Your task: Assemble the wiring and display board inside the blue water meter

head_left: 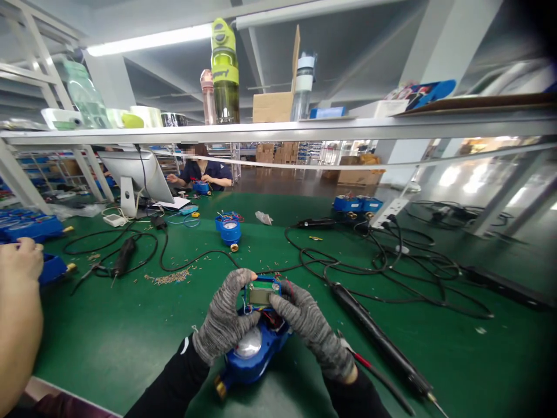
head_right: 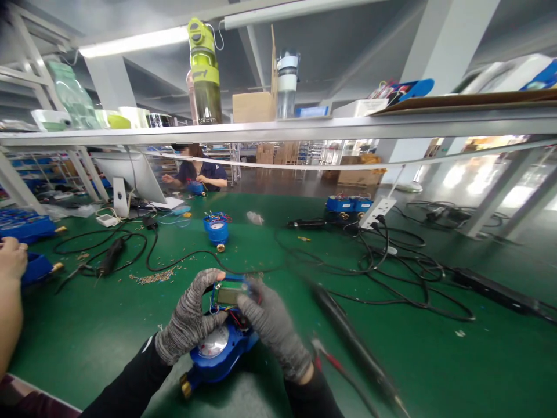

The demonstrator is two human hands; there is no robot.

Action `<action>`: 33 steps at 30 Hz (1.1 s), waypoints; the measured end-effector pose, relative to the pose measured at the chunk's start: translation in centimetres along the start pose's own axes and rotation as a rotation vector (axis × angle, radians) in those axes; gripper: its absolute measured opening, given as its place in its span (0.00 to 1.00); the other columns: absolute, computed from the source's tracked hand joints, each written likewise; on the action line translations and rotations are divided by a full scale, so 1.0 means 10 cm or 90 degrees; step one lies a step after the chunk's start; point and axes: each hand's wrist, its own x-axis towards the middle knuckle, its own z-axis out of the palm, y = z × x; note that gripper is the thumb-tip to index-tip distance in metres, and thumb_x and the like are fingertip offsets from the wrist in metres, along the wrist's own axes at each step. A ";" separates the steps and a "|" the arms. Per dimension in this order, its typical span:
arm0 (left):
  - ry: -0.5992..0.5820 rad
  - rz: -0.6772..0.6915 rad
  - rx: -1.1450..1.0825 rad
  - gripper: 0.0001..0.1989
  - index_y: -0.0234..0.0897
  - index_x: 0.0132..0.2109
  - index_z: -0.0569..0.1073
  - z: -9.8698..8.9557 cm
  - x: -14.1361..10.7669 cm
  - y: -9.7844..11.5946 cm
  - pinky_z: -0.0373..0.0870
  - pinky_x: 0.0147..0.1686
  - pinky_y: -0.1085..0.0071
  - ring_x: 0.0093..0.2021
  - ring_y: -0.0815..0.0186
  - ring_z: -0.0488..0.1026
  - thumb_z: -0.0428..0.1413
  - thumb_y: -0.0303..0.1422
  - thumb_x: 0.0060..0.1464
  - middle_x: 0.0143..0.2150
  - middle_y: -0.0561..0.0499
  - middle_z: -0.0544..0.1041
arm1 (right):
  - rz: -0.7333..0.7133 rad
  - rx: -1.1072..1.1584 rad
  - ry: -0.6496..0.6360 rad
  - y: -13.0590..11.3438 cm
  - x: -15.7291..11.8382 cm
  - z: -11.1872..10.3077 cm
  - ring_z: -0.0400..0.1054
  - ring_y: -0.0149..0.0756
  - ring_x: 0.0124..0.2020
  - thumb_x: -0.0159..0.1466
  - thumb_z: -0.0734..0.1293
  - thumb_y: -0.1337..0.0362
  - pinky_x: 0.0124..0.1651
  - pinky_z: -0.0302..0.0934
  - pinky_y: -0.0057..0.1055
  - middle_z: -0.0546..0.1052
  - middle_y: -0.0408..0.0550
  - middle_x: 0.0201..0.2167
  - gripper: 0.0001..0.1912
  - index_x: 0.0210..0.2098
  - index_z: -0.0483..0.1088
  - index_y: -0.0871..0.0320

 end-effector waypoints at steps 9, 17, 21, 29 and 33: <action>-0.050 -0.051 -0.093 0.19 0.46 0.57 0.73 -0.50 0.22 -0.02 0.67 0.64 0.58 0.64 0.60 0.68 0.57 0.27 0.60 0.62 0.47 0.72 | 0.002 -0.013 0.047 0.09 0.00 0.12 0.76 0.46 0.44 0.66 0.65 0.55 0.49 0.70 0.41 0.81 0.54 0.43 0.18 0.48 0.76 0.60; -0.041 0.049 0.140 0.10 0.40 0.45 0.77 -0.49 0.35 -0.02 0.75 0.55 0.60 0.53 0.61 0.75 0.62 0.28 0.55 0.52 0.46 0.77 | -0.014 -0.187 0.134 -0.03 0.09 0.28 0.74 0.39 0.33 0.65 0.64 0.55 0.37 0.68 0.33 0.80 0.48 0.33 0.13 0.38 0.76 0.57; 0.055 0.011 0.262 0.05 0.39 0.40 0.77 -0.41 0.26 -0.05 0.76 0.51 0.56 0.49 0.59 0.76 0.62 0.29 0.54 0.47 0.46 0.79 | -0.052 -0.340 0.246 -0.01 0.16 0.50 0.71 0.44 0.30 0.62 0.65 0.56 0.37 0.65 0.40 0.78 0.52 0.30 0.13 0.36 0.76 0.59; 0.196 -0.231 0.175 0.03 0.40 0.34 0.79 -0.31 0.06 -0.11 0.69 0.57 0.51 0.50 0.57 0.74 0.63 0.29 0.50 0.46 0.47 0.79 | -0.243 -0.526 0.329 0.16 0.20 0.88 0.70 0.51 0.39 0.63 0.64 0.58 0.50 0.64 0.49 0.78 0.60 0.36 0.20 0.45 0.76 0.68; 0.224 -0.301 0.104 0.01 0.38 0.31 0.77 -0.27 0.00 -0.26 0.68 0.57 0.50 0.50 0.57 0.75 0.61 0.29 0.51 0.45 0.45 0.80 | -0.284 -0.573 0.317 0.13 0.19 0.92 0.70 0.51 0.39 0.63 0.64 0.60 0.49 0.66 0.49 0.77 0.59 0.34 0.17 0.44 0.76 0.66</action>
